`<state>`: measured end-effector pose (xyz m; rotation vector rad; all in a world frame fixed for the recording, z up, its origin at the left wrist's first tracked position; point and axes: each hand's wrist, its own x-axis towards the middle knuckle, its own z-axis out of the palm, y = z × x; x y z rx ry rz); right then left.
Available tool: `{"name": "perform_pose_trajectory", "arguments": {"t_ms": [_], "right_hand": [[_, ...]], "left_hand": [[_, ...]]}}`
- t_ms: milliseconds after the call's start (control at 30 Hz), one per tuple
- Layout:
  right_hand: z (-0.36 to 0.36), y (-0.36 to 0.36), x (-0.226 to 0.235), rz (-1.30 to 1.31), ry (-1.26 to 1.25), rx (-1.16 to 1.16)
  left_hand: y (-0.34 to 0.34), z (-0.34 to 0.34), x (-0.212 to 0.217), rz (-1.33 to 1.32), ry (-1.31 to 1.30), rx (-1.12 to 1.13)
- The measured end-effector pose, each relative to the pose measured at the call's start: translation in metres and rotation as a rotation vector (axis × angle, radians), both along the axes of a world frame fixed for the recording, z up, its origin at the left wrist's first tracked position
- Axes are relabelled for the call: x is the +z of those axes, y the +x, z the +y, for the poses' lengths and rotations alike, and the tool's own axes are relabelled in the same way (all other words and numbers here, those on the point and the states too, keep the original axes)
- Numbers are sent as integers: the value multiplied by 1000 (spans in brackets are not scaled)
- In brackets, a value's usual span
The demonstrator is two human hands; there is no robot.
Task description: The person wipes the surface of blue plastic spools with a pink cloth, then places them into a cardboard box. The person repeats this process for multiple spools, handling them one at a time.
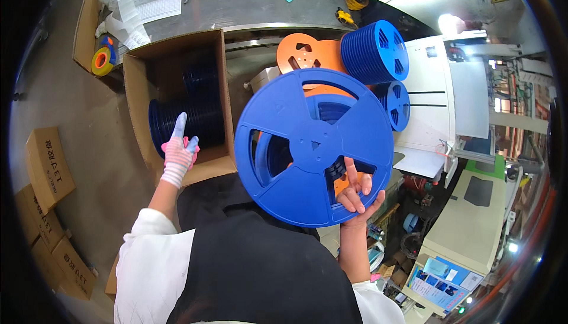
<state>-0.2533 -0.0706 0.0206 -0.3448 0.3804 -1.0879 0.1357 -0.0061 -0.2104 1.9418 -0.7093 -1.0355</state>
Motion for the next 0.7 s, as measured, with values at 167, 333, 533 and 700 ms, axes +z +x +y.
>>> {"name": "perform_pose_trajectory", "arguments": {"t_ms": [167, 333, 533, 700], "right_hand": [[0, 12, 4, -105, -3, 67], [3, 22, 7, -99, 14, 123], [2, 30, 10, 13, 57, 83], [-3, 38, 7, -60, 65, 106]], "left_hand": [[-31, 7, 77, -628, -622, -515], [-31, 2, 113, -730, -753, -844], [-20, 5, 116, -759, -705, -857], [-18, 10, 106, -820, -683, -848]]}}
